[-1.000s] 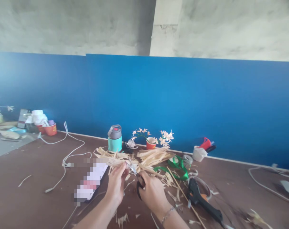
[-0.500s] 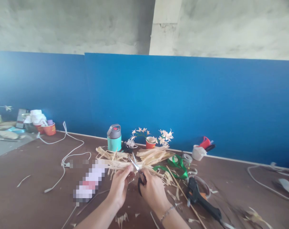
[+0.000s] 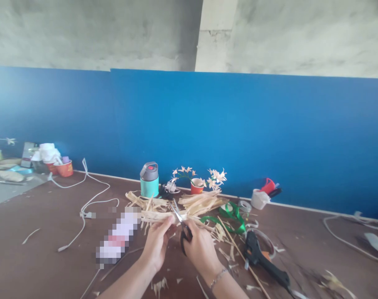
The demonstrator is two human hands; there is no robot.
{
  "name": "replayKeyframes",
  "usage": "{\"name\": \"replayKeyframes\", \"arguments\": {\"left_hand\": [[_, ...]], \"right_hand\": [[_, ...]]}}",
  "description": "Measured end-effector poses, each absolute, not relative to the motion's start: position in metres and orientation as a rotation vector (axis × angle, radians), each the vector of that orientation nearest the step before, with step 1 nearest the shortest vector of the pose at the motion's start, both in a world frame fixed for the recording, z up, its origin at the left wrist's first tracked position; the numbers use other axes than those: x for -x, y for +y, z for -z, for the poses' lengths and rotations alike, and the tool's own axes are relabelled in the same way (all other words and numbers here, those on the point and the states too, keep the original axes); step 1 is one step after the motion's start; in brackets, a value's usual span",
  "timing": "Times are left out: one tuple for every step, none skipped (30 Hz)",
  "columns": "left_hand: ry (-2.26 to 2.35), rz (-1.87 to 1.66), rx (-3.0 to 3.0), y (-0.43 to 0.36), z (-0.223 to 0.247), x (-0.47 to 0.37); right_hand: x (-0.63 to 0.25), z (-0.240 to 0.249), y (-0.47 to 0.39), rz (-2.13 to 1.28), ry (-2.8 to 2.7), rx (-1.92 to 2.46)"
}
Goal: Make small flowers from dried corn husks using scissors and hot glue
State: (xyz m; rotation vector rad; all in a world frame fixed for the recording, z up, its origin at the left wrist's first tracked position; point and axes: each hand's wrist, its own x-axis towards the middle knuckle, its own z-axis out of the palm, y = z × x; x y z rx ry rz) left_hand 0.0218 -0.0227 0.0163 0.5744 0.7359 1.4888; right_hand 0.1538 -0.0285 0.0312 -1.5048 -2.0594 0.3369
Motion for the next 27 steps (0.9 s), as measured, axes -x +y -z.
{"name": "replayKeyframes", "arguments": {"left_hand": [[0.734, -1.489, -0.583, -0.0227, -0.0161, -0.0218], [0.731, -1.489, -0.588, -0.0228, -0.0161, -0.0219], [0.728, -1.488, -0.591, -0.0229, -0.0162, -0.0219], [0.725, -1.486, -0.590, -0.0230, -0.0164, -0.0220], [0.723, -1.483, -0.589, -0.0232, -0.0167, -0.0220], [0.722, -1.479, -0.590, -0.0234, -0.0171, -0.0221], [0.723, -1.474, -0.592, -0.0236, -0.0176, -0.0221], [0.723, -1.469, -0.594, -0.0237, -0.0180, -0.0222], [0.722, -1.466, -0.595, -0.0239, -0.0182, -0.0222], [0.718, -1.466, -0.593, -0.0239, -0.0183, -0.0223], [0.714, -1.468, -0.590, -0.0239, -0.0181, -0.0223], [0.709, -1.472, -0.585, -0.0238, -0.0178, -0.0224], [0.707, -1.475, -0.578, -0.0236, -0.0173, -0.0224], [0.708, -1.476, -0.573, -0.0234, -0.0167, -0.0224], [0.710, -1.475, -0.567, -0.0231, -0.0161, -0.0224], [0.713, -1.475, -0.562, -0.0229, -0.0155, -0.0224], [0.715, -1.474, -0.558, -0.0226, -0.0151, -0.0223], [0.716, -1.473, -0.555, -0.0225, -0.0148, -0.0223], [0.717, -1.473, -0.554, -0.0223, -0.0147, -0.0223], [0.718, -1.474, -0.553, -0.0223, -0.0147, -0.0223], [0.720, -1.475, -0.552, -0.0224, -0.0148, -0.0224], [0.723, -1.475, -0.553, -0.0225, -0.0151, -0.0224], [0.727, -1.476, -0.554, -0.0226, -0.0155, -0.0224], [0.732, -1.476, -0.556, -0.0227, -0.0159, -0.0222], [0.737, -1.473, -0.556, -0.0225, -0.0163, -0.0218], [0.741, -1.468, -0.551, -0.0221, -0.0168, -0.0211], [0.746, -1.464, -0.537, -0.0212, -0.0174, -0.0200]], "right_hand": [[-0.1537, -0.0311, -0.0286, -0.338, -2.059, 1.503], [-0.1536, -0.0310, -0.0287, -0.340, -2.057, 1.499], [-0.1534, -0.0309, -0.0288, -0.346, -2.054, 1.491], [-0.1532, -0.0309, -0.0290, -0.353, -2.050, 1.483], [-0.1531, -0.0310, -0.0292, -0.360, -2.048, 1.475], [-0.1529, -0.0312, -0.0293, -0.365, -2.045, 1.468], [-0.1528, -0.0315, -0.0294, -0.368, -2.043, 1.465], [-0.1528, -0.0318, -0.0295, -0.370, -2.041, 1.466], [-0.1527, -0.0321, -0.0295, -0.373, -2.039, 1.470], [-0.1528, -0.0324, -0.0294, -0.378, -2.038, 1.475], [-0.1529, -0.0326, -0.0294, -0.383, -2.037, 1.478], [-0.1530, -0.0327, -0.0293, -0.388, -2.037, 1.477], [-0.1531, -0.0327, -0.0292, -0.391, -2.037, 1.474], [-0.1533, -0.0326, -0.0292, -0.394, -2.037, 1.470], [-0.1535, -0.0324, -0.0291, -0.396, -2.038, 1.465], [-0.1538, -0.0321, -0.0290, -0.398, -2.039, 1.462], [-0.1540, -0.0318, -0.0290, -0.400, -2.041, 1.461], [-0.1542, -0.0315, -0.0290, -0.405, -2.044, 1.461], [-0.1544, -0.0312, -0.0291, -0.410, -2.046, 1.461], [-0.1545, -0.0309, -0.0292, -0.418, -2.045, 1.461], [-0.1546, -0.0305, -0.0292, -0.428, -2.045, 1.461], [-0.1545, -0.0301, -0.0292, -0.436, -2.040, 1.461], [-0.1542, -0.0297, -0.0291, -0.443, -2.033, 1.460], [-0.1539, -0.0293, -0.0288, -0.449, -2.020, 1.458], [-0.1535, -0.0290, -0.0283, -0.458, -2.001, 1.453], [-0.1531, -0.0289, -0.0274, -0.474, -1.973, 1.442], [-0.1528, -0.0292, -0.0262, -0.501, -1.937, 1.420]]}}
